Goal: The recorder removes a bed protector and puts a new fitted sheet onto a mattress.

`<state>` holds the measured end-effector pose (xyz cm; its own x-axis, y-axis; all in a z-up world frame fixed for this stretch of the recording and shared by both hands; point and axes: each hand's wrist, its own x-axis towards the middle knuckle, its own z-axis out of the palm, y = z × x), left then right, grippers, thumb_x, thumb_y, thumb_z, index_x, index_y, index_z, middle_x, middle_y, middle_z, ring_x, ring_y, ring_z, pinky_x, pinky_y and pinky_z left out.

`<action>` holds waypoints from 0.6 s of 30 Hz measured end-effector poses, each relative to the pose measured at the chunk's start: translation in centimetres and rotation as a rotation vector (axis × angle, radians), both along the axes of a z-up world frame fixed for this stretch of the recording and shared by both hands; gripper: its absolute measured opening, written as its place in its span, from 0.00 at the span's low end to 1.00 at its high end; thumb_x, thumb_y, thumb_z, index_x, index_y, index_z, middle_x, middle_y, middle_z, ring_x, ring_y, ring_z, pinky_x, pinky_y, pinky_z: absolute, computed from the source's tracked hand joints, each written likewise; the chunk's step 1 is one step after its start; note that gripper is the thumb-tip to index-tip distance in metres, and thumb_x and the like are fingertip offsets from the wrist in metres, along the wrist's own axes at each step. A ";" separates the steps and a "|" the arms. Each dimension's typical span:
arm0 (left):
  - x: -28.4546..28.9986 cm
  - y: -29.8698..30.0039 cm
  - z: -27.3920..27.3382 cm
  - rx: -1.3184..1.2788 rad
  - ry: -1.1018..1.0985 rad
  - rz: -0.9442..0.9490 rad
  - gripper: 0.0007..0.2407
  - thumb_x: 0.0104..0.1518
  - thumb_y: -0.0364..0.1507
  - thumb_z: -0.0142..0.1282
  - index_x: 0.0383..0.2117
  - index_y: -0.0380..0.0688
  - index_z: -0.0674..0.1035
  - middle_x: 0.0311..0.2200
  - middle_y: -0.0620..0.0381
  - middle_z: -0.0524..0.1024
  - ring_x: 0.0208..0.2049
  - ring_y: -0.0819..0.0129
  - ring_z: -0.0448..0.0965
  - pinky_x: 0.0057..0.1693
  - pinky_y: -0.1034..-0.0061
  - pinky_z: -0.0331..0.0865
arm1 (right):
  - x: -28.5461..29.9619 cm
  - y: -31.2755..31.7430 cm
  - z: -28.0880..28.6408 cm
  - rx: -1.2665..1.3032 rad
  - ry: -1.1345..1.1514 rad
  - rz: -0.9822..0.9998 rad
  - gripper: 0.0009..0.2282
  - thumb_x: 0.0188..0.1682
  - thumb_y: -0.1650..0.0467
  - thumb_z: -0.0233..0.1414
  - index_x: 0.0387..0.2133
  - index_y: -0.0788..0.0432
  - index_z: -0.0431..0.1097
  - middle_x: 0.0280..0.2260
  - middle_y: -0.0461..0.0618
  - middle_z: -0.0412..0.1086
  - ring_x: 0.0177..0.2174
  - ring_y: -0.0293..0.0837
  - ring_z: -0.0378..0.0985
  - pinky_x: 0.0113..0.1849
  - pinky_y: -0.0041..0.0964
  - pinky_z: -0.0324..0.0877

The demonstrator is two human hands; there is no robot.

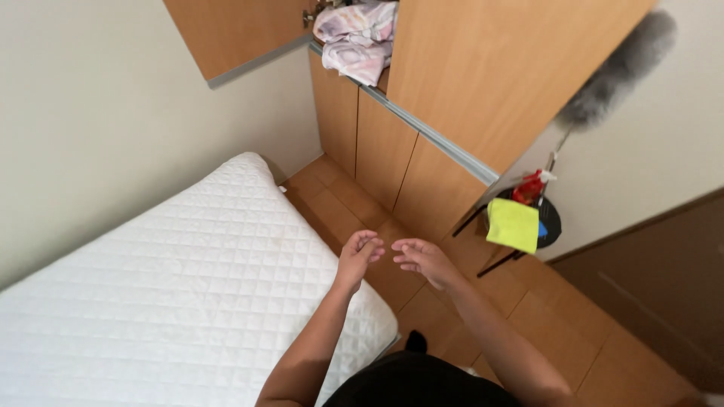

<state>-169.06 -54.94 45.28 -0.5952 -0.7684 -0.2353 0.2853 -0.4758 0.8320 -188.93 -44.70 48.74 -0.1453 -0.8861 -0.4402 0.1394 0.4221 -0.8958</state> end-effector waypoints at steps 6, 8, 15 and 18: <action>-10.0 -0.6 2.8 -0.010 -0.019 0.051 0.08 0.65 0.28 0.51 0.48 0.43 0.76 0.40 0.58 0.80 0.38 0.74 0.81 0.47 0.78 0.74 | -9.0 -1.6 3.7 -0.007 0.033 0.102 0.14 0.57 0.67 0.48 0.53 0.60 0.70 0.52 0.50 0.73 0.48 0.44 0.78 0.48 0.40 0.73; -13.4 -1.2 3.0 -0.035 0.047 0.067 0.08 0.65 0.28 0.51 0.48 0.42 0.75 0.40 0.58 0.80 0.38 0.74 0.80 0.46 0.78 0.74 | -11.6 -2.5 5.5 -0.005 0.052 0.102 0.15 0.56 0.66 0.47 0.53 0.59 0.70 0.53 0.49 0.73 0.48 0.44 0.78 0.48 0.39 0.73; -19.6 -3.7 4.0 -0.117 0.130 0.093 0.08 0.66 0.26 0.52 0.48 0.40 0.75 0.39 0.57 0.80 0.36 0.76 0.79 0.43 0.82 0.73 | -16.4 -4.9 9.3 -0.072 0.026 0.109 0.16 0.57 0.65 0.46 0.53 0.61 0.70 0.53 0.52 0.73 0.49 0.45 0.77 0.49 0.41 0.73; -19.2 -4.7 4.1 -0.138 0.091 0.148 0.07 0.65 0.26 0.52 0.47 0.42 0.76 0.38 0.59 0.81 0.31 0.77 0.77 0.38 0.82 0.69 | -16.7 -6.5 9.6 -0.045 0.011 0.146 0.16 0.58 0.65 0.45 0.54 0.60 0.69 0.53 0.51 0.72 0.50 0.45 0.77 0.49 0.40 0.73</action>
<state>-188.27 -59.66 49.36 -0.4877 -0.8700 -0.0728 0.4201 -0.3069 0.8540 -205.65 -51.25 58.30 -0.0179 -0.9169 -0.3987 0.0700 0.3966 -0.9153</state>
